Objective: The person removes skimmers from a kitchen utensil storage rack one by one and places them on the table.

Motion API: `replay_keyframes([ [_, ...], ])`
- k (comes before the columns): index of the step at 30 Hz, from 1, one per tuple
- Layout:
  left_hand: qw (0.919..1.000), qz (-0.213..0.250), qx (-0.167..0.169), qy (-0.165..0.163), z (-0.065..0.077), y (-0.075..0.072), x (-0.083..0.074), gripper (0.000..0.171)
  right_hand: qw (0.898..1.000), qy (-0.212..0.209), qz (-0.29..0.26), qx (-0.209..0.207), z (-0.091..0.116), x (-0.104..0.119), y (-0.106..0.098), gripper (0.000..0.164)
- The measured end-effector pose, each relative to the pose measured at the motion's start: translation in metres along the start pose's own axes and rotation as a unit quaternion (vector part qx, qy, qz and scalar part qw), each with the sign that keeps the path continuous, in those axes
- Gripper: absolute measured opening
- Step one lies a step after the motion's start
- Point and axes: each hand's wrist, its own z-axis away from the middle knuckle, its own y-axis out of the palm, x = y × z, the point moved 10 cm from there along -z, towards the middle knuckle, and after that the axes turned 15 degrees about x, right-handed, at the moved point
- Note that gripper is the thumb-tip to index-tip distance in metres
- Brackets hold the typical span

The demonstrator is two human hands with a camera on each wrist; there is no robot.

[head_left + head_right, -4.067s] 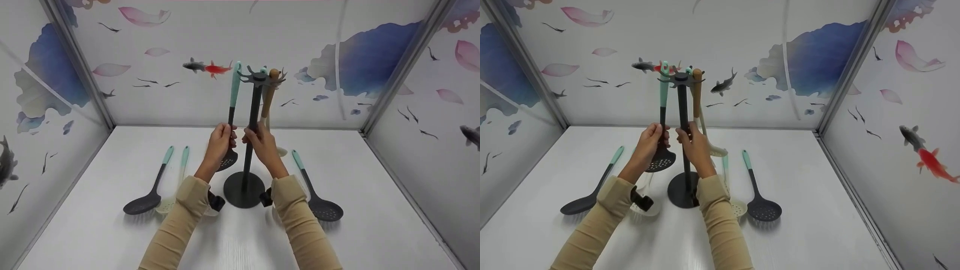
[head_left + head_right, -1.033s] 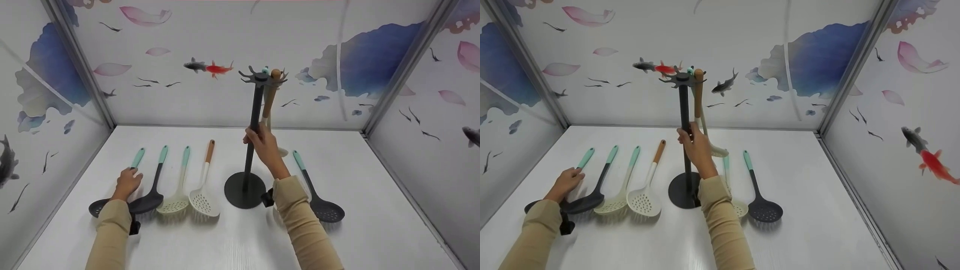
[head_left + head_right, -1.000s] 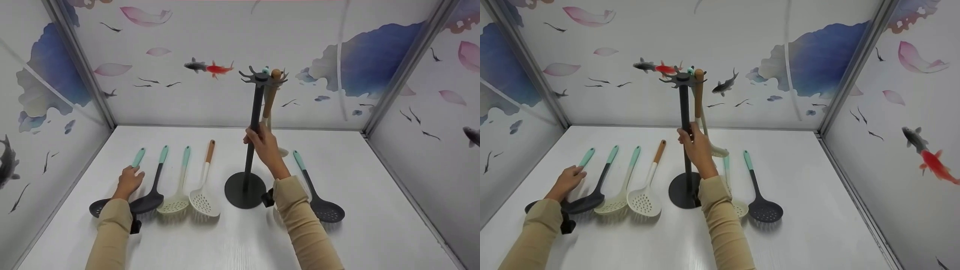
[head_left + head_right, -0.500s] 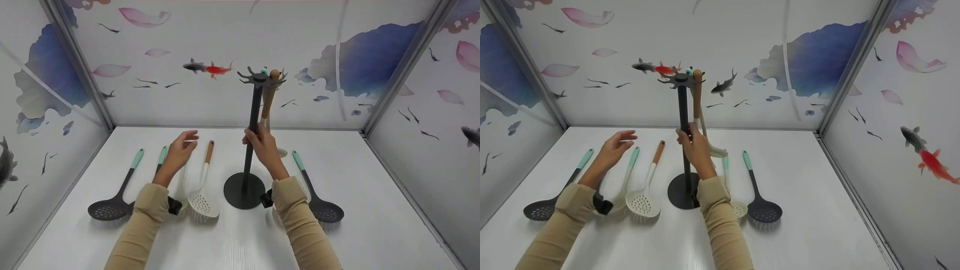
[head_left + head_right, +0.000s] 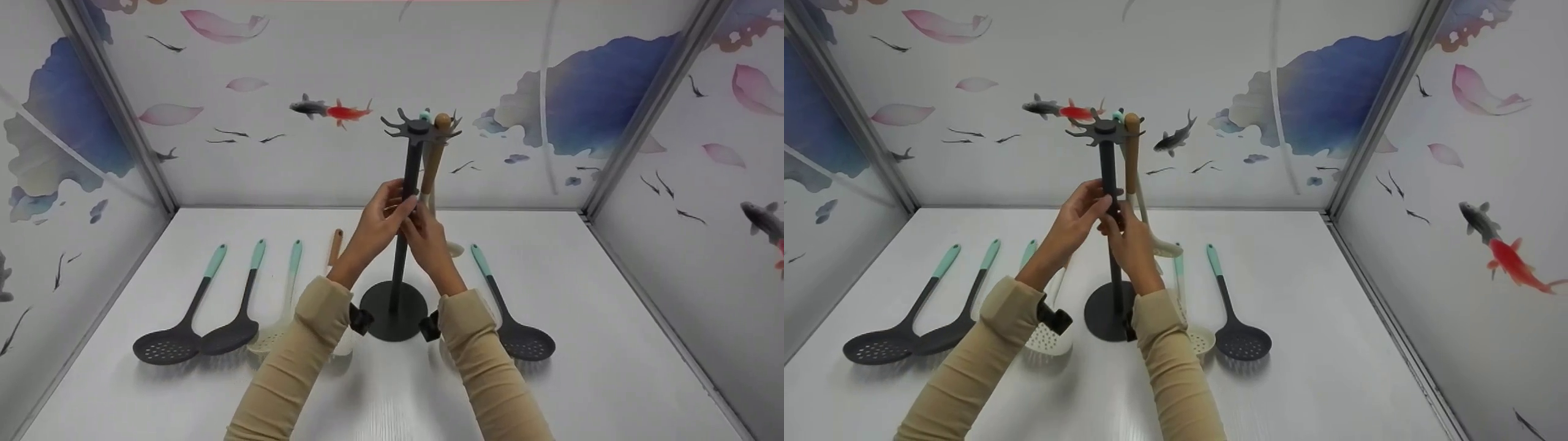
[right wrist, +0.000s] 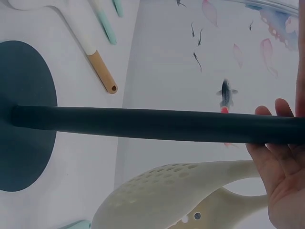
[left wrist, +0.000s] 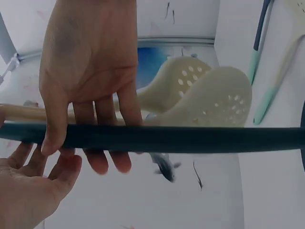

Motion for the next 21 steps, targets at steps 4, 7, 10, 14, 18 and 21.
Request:
replay_keyframes([
  [4, 0.9989, 0.021, -0.032, 0.028, -0.007, 0.002, -0.016, 0.035, 1.000, -0.010, 0.023, 0.005, 0.002, 0.003, 0.001, 0.039],
  [7, 0.9977, 0.017, -0.048, 0.045, -0.009, 0.003, -0.031, 0.028, 0.999, -0.019, 0.036, 0.009, 0.004, 0.007, 0.003, 0.048],
  [10, 0.9965, 0.016, -0.053, 0.062, -0.014, 0.002, -0.036, 0.025, 0.998, -0.022, 0.055, 0.009, 0.003, 0.010, 0.003, 0.049],
  [14, 0.9938, 0.036, -0.055, 0.090, -0.026, -0.001, -0.028, 0.022, 0.997, -0.011, 0.081, 0.013, 0.003, 0.011, 0.003, 0.048],
  [18, 0.9918, 0.036, -0.046, 0.113, -0.033, 0.001, -0.026, 0.021, 0.995, 0.010, 0.090, 0.031, 0.005, 0.012, 0.003, 0.052],
  [21, 0.9909, 0.030, -0.040, 0.125, -0.034, 0.005, -0.027, 0.020, 0.995, 0.043, 0.070, 0.053, 0.008, 0.008, 0.002, 0.050],
])
